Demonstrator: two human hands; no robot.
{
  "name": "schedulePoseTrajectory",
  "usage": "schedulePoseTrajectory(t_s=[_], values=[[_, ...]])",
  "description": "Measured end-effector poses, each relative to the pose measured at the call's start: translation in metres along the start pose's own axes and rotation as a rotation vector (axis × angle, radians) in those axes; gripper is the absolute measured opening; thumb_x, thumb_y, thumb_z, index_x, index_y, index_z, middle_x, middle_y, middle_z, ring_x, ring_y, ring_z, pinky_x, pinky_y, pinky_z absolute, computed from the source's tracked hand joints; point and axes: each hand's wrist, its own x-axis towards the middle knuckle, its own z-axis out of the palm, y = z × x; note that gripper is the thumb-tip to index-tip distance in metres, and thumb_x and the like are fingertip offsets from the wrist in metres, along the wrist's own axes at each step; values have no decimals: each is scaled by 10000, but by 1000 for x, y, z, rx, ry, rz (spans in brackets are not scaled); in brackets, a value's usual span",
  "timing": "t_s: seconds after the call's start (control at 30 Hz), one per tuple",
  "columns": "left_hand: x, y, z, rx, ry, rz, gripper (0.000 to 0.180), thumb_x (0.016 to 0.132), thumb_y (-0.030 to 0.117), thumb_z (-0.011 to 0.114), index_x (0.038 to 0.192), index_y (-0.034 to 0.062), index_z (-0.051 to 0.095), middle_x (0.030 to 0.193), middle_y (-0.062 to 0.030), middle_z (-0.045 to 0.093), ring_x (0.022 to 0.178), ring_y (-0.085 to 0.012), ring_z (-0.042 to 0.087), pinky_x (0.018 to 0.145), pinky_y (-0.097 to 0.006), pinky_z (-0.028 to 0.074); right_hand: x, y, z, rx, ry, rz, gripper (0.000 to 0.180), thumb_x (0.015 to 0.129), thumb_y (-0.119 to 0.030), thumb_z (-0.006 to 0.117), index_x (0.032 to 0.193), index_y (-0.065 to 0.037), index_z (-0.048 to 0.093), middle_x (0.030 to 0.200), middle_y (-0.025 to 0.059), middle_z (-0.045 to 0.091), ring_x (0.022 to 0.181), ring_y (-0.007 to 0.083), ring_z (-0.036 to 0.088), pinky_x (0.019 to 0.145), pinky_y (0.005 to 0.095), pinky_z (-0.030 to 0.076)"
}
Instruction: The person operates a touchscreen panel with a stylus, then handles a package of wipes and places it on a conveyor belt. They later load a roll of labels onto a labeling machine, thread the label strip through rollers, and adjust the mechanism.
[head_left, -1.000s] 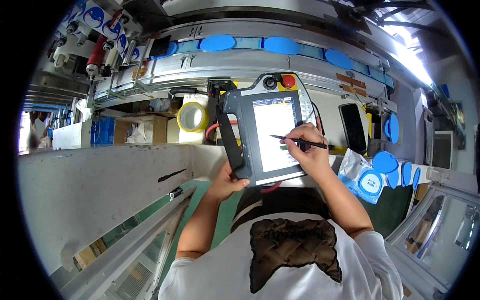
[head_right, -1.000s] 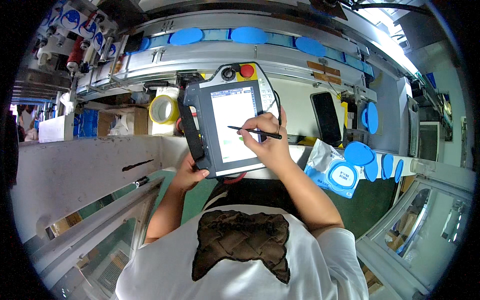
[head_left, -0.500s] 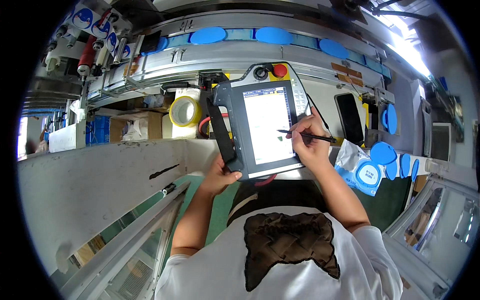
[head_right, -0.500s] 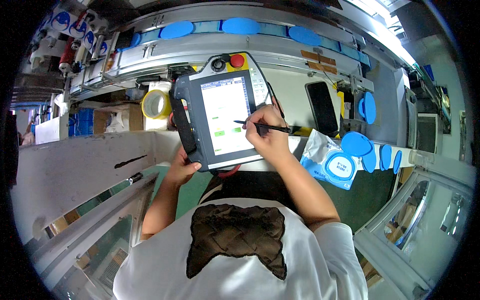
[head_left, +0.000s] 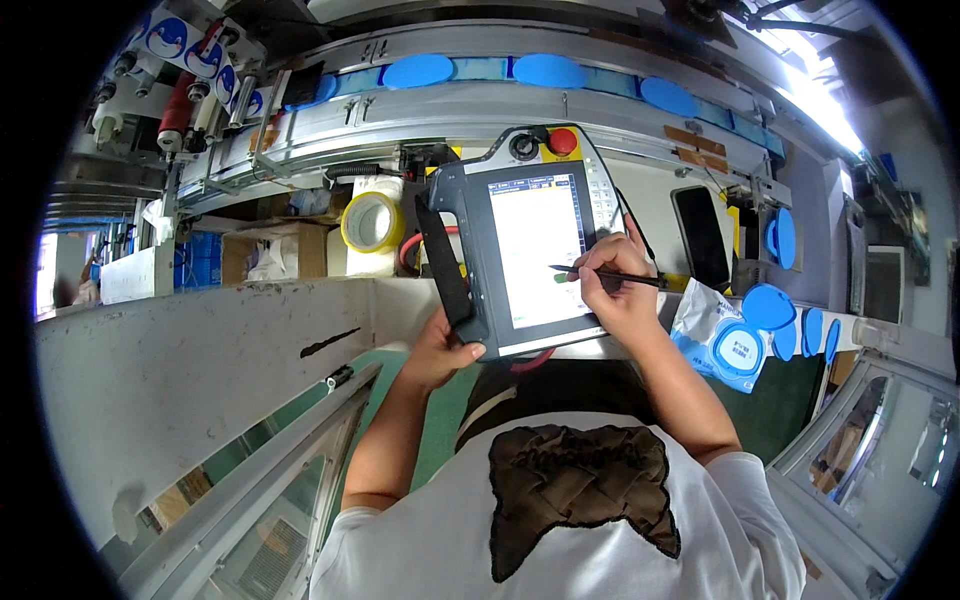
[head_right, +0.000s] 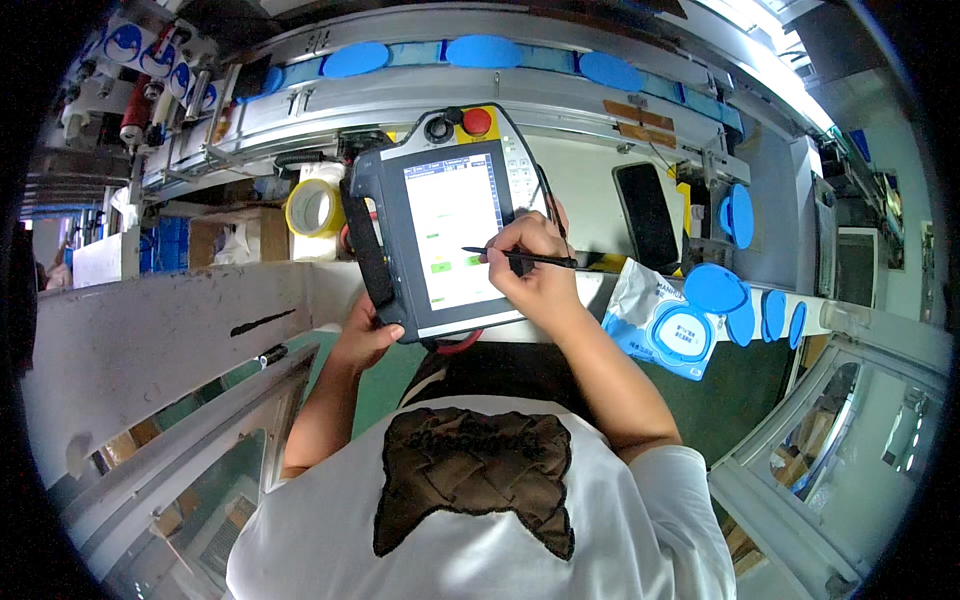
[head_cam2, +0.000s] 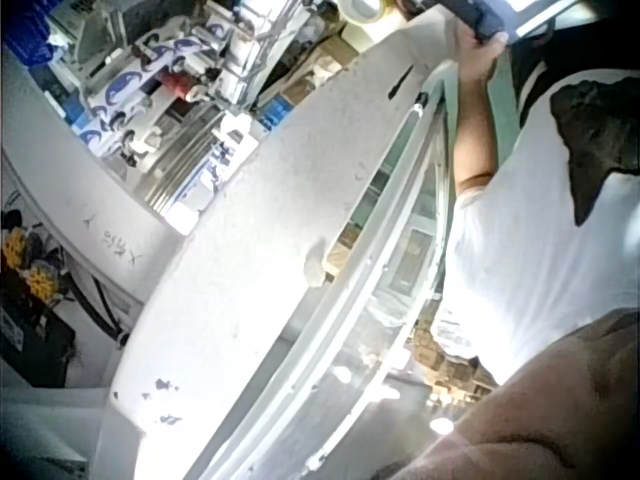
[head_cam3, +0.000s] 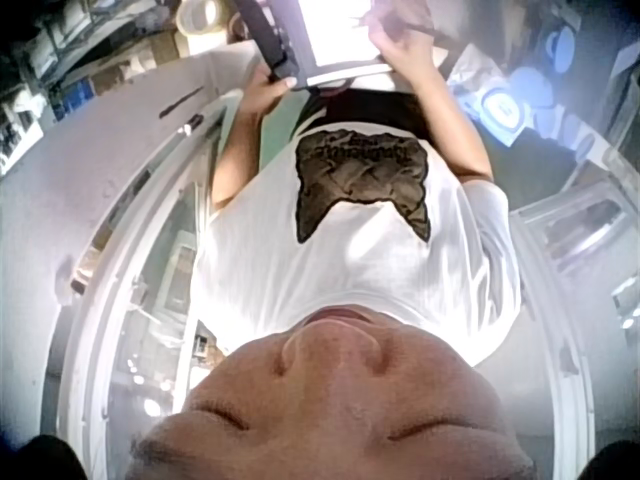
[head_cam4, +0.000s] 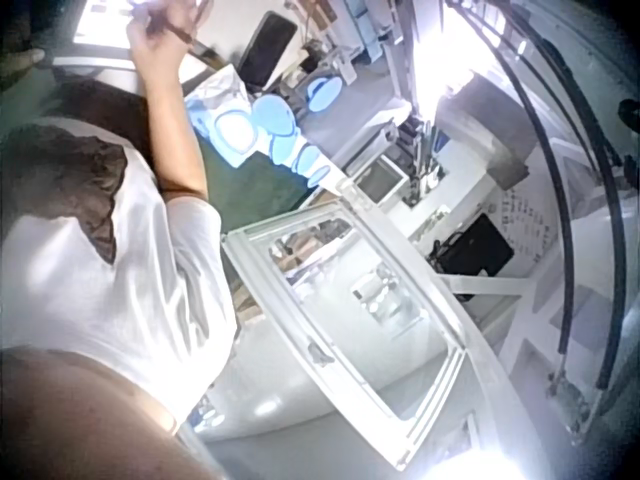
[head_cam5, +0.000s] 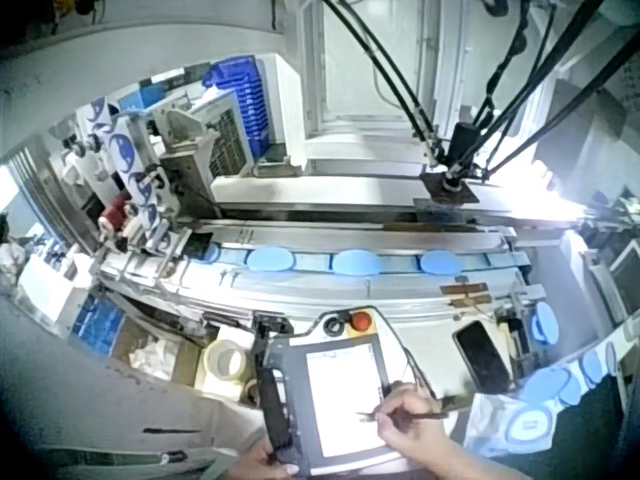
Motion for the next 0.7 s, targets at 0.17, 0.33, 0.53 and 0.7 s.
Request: schedulePoseTrajectory(t_s=[0.17, 0.33, 0.53, 0.7], values=[[1, -1, -1, 19, -3, 9, 789, 707, 30, 669, 1391, 53, 276, 1248, -27, 478, 1157, -133, 467, 981, -305, 361, -3, 4, 4, 80, -42, 25, 112, 728, -38, 635, 702, -65, 529, 713, 33, 606, 696, 144, 609, 1012, 390, 286], [1, -6, -7, 44, -14, -2, 772, 707, 22, 655, 1385, 55, 288, 1248, -33, 480, 1152, -130, 471, 973, -301, 366, 0, -6, 1, -5, -65, 3, 110, 723, -43, 633, 704, -68, 528, 727, 31, 619, 724, 154, 589, 1015, 388, 287], [1, -2, -2, 14, -10, 8, 741, 696, 17, 649, 1362, 55, 328, 1222, -28, 504, 1132, -130, 492, 965, -300, 377, -2, 1, -1, -42, 14, 18, 89, 683, -69, 650, 725, -93, 575, 706, 18, 609, 737, 199, 575, 961, 426, 337], [1, 0, 0, 19, -6, 8, 714, 694, 22, 653, 1341, 58, 352, 1204, -24, 514, 1115, -128, 502, 964, -296, 382, 0, -1, 1, -19, 34, 16, 78, 735, -54, 627, 739, -84, 555, 718, 27, 623, 738, 170, 578, 1029, 430, 263]])
